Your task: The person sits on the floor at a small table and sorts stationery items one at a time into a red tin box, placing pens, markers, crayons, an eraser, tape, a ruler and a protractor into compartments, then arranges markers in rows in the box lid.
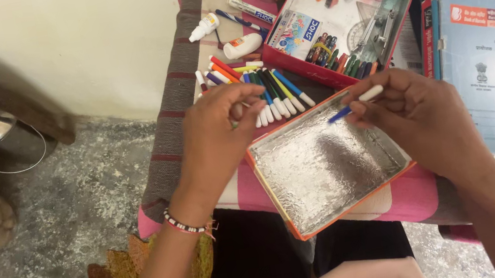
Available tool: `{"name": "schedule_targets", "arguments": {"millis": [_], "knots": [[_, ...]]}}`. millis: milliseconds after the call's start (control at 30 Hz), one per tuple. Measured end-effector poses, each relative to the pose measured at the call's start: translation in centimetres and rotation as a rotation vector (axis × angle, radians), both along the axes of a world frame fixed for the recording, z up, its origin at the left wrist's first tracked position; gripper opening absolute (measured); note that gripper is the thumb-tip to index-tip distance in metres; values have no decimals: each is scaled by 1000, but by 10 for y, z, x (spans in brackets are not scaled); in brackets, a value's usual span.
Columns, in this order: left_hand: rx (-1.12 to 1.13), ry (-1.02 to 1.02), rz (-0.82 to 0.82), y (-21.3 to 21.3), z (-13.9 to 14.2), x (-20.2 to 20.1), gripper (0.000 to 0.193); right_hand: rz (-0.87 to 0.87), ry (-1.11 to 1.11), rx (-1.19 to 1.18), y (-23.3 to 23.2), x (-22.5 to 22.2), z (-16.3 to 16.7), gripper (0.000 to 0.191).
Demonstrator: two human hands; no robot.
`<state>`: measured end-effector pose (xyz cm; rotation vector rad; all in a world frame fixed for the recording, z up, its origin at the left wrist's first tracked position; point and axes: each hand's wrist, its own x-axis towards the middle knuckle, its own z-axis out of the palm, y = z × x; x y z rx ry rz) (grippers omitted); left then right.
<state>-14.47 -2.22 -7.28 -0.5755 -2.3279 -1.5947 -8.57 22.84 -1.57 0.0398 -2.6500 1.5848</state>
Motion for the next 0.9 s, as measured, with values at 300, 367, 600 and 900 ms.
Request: {"name": "schedule_targets", "arguments": {"millis": [300, 367, 600, 900], "knots": [[-134, 113, 100, -26, -32, -9, 13, -18, -159, 49, -7, 12, -16, 21], [-123, 115, 89, -23, -38, -5, 11, -50, -46, 169, -12, 10, -22, 25], [-125, 163, 109, -22, -54, -4, 9, 73, 276, 842, 8, 3, -29, 31], [-160, 168, 72, -17, -58, 2, 10, 269, 607, 1198, 6, -5, -55, 18]]}}
